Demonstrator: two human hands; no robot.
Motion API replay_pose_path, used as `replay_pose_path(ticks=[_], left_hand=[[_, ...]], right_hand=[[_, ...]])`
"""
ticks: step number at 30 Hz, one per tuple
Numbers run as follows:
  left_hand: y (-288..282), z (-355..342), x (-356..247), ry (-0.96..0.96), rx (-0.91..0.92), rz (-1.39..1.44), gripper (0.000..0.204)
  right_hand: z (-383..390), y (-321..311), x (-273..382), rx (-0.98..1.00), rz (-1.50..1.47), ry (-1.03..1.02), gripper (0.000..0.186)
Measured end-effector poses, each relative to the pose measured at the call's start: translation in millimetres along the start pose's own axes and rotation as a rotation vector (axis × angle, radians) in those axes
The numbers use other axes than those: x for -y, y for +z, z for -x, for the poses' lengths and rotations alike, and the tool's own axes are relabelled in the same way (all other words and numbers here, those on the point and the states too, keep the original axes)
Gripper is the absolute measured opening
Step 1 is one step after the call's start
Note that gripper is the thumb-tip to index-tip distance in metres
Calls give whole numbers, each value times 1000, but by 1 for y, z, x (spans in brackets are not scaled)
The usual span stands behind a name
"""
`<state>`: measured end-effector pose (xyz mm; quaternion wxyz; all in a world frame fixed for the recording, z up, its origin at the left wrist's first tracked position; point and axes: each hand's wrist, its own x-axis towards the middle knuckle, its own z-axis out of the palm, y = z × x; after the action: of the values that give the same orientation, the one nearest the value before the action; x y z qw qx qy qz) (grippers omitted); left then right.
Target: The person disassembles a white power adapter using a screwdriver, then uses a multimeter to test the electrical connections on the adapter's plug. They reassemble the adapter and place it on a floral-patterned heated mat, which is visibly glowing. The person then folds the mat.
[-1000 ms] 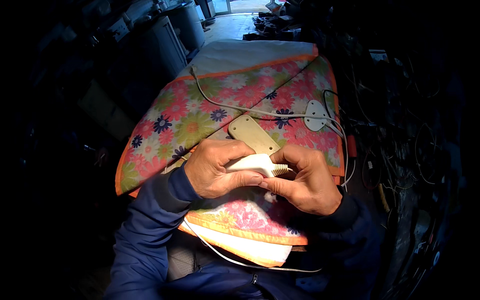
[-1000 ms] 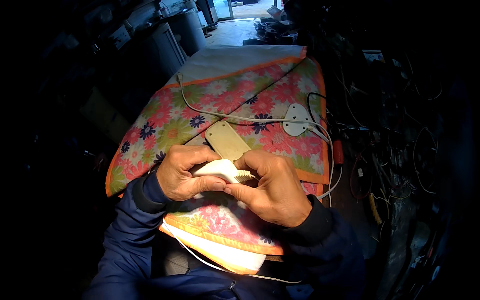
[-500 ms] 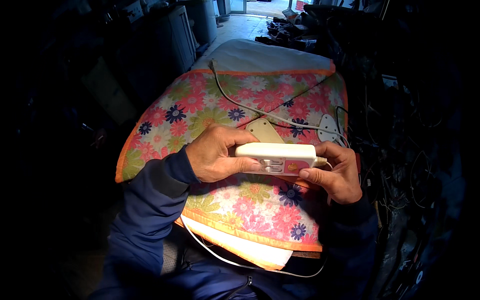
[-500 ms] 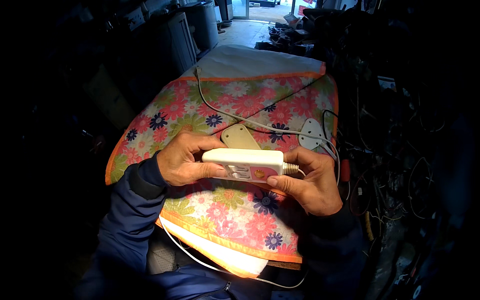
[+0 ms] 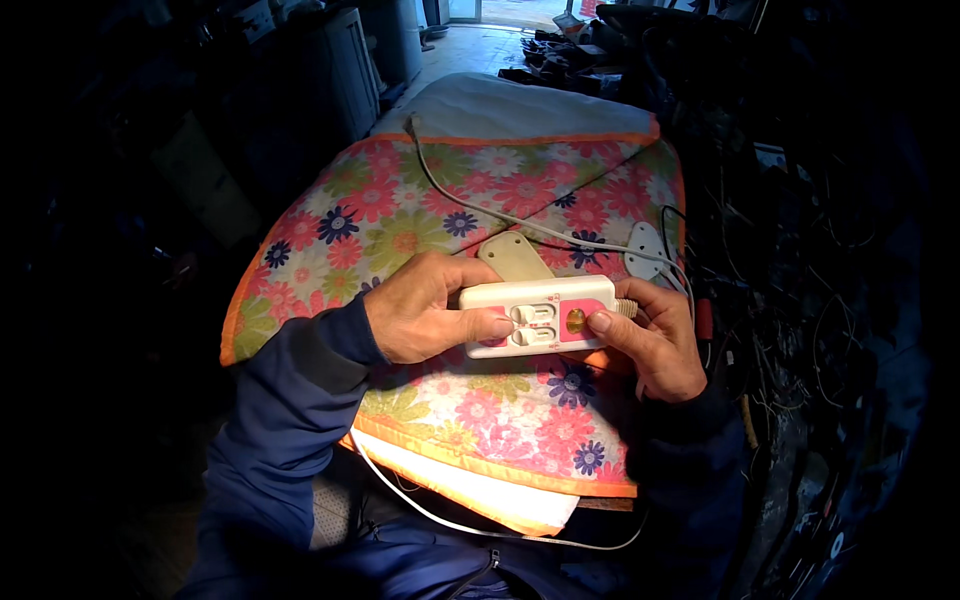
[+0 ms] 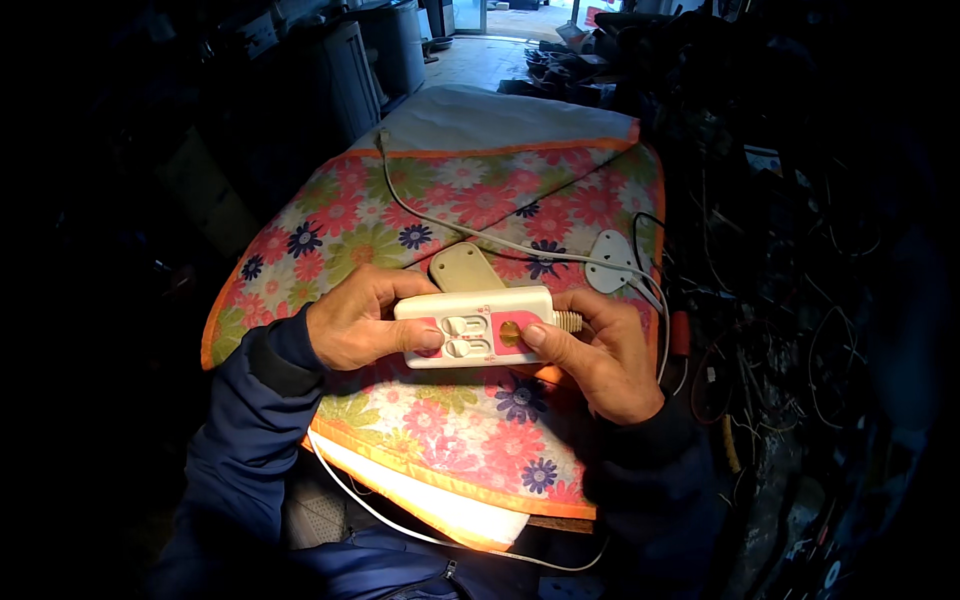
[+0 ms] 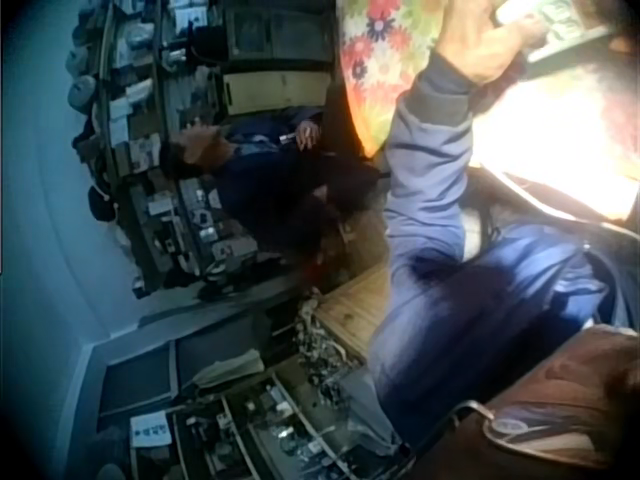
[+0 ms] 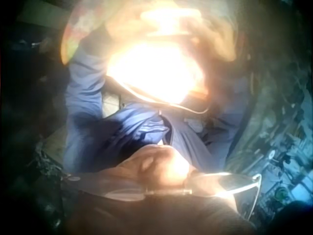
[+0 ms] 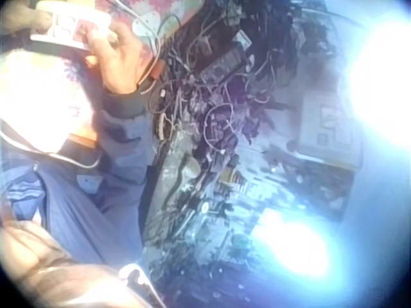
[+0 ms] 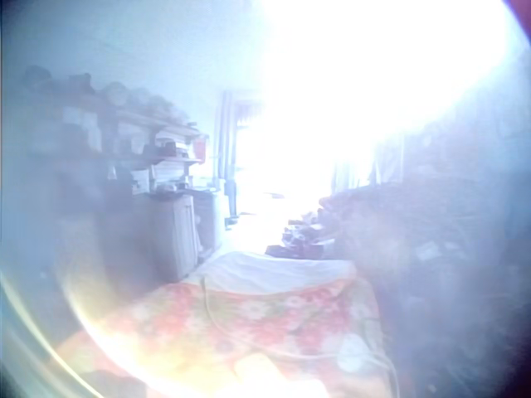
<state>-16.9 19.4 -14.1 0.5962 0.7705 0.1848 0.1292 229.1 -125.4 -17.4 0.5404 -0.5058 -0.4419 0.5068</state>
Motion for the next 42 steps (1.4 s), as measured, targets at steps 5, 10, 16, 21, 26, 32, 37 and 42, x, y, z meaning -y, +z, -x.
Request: replay_pose_path(ticks=[5, 10, 16, 21, 26, 32, 37, 42], left_hand=[[4, 1, -1, -18, -17, 11, 31], [6, 7, -24, 18, -24, 23, 28], [-10, 1, -22, 612, -197, -548, 41], [-6, -1, -12, 549, -166, -551, 58], [-5, 8, -27, 54, -33, -154, 70], [-11, 7, -12, 35, -36, -127, 43], [-11, 7, -14, 59, -98, -171, 43], [-9, 8, -14, 50, -84, -212, 42]], right_hand=[[1, 1, 2, 4, 79, 21, 24], [7, 8, 6, 30, 46, -169, 24], [6, 20, 6, -90, 732, -850, 28], [-4, 30, -5, -176, 959, -1197, 27], [-4, 31, -10, -84, 1118, -1353, 28], [-3, 30, -19, -72, 1044, -1207, 41], [8, 22, -5, 124, 493, -407, 73], [9, 20, 7, 249, 150, -50, 51]])
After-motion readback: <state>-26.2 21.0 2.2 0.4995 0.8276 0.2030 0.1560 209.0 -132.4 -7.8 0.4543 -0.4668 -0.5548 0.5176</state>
